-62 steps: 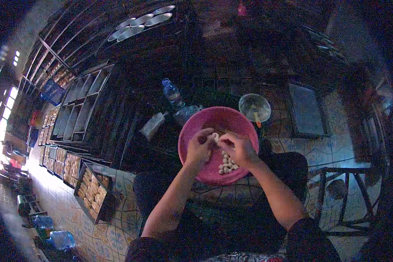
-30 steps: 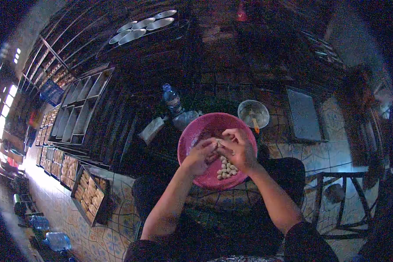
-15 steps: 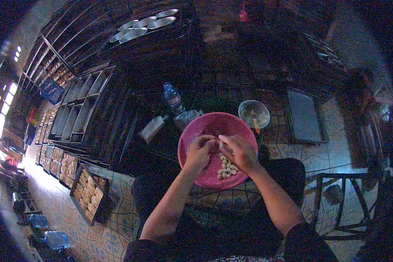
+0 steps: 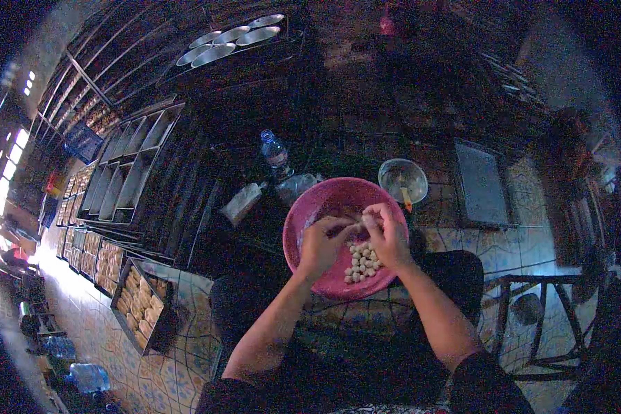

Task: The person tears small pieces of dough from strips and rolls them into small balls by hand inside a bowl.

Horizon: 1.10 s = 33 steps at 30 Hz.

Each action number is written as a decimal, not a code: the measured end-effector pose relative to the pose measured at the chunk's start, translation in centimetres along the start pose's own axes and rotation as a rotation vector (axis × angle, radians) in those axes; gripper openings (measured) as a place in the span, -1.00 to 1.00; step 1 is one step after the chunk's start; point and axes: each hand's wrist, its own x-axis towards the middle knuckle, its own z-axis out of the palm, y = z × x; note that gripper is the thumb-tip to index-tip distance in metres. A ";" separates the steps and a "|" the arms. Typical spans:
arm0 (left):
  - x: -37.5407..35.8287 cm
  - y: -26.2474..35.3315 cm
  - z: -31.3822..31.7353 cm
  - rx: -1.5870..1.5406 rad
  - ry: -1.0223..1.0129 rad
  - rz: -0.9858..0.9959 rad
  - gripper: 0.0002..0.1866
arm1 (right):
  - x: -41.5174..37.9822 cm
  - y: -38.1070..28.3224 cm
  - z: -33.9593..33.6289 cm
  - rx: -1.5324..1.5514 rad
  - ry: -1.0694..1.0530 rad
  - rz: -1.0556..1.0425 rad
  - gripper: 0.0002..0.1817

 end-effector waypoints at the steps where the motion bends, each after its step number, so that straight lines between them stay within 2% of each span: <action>1: 0.0 0.2 -0.1 -0.067 -0.008 -0.062 -0.77 | 0.1 -0.2 -0.2 -0.019 -0.007 0.012 -0.69; 2: 0.3 -0.6 0.1 -0.067 -0.006 -0.062 -0.77 | 0.3 -0.5 -0.5 -0.019 -0.008 0.011 -0.69; 4: 1.1 -3.2 0.6 -0.204 0.031 -0.205 -0.70 | 0.6 -1.1 -1.2 -0.327 -0.121 -0.166 -0.71; 5: 1.1 -4.1 0.9 -0.204 0.031 -0.206 -0.70 | 0.5 -1.5 -1.2 -0.326 -0.122 -0.166 -0.71; 7: 1.1 -5.1 1.5 -0.198 0.157 -0.093 -0.69 | 0.2 -2.1 -1.1 -0.182 -0.191 -0.223 -0.65; 11: 1.6 -7.5 2.2 -0.199 0.115 -0.035 -0.58 | 0.2 -2.1 -0.9 -0.265 -0.154 -0.244 -0.61; 13: 1.1 -5.3 1.4 -0.370 0.026 -0.222 -0.56 | 0.5 -1.6 -0.7 -0.321 -0.121 -0.345 -0.63; 16: 0.7 -3.6 1.0 -0.460 0.025 -0.224 -0.56 | 0.3 -2.2 -1.0 -0.466 -0.135 -0.333 -0.61; 17: 0.6 -3.1 0.8 -0.459 0.020 -0.223 -0.56 | 0.3 -2.3 -1.1 -0.467 -0.130 -0.330 -0.61; 19: 0.3 -1.3 0.1 -0.041 0.008 -0.206 -0.62 | 0.4 -2.3 -1.2 -0.530 -0.231 -0.261 -0.60; 20: 0.4 -1.2 0.2 -0.041 0.007 -0.207 -0.62 | 0.4 -2.3 -1.1 -0.529 -0.231 -0.260 -0.60; 22: 0.3 -1.3 0.4 -0.126 0.002 -0.354 -0.66 | 0.2 -2.0 -0.9 -0.530 -0.222 -0.229 -0.56; 23: 0.3 -1.4 0.3 -0.128 0.006 -0.354 -0.66 | 0.0 -1.8 -0.7 -0.530 -0.226 -0.232 -0.56; 25: 0.5 -1.9 0.1 -0.662 -0.148 -0.550 -0.66 | 0.0 -1.5 -0.4 -0.370 -0.123 -0.299 -0.46; 26: 0.3 -2.3 0.0 -0.663 -0.143 -0.553 -0.66 | -0.1 -1.3 -0.4 -0.368 -0.127 -0.299 -0.46; 28: 0.2 -2.7 -0.3 -0.889 -0.201 -0.635 -0.68 | 0.0 -1.7 -0.4 -0.472 -0.145 -0.330 -0.39; 31: 0.4 -2.4 -0.5 -0.739 -0.099 -0.627 -0.75 | -0.1 -2.5 -0.4 -0.500 -0.183 -0.303 -0.31; 33: 0.6 -3.1 -0.2 -0.791 -0.038 -0.592 -0.77 | 0.0 -2.2 -0.2 -0.478 -0.172 -0.308 -0.31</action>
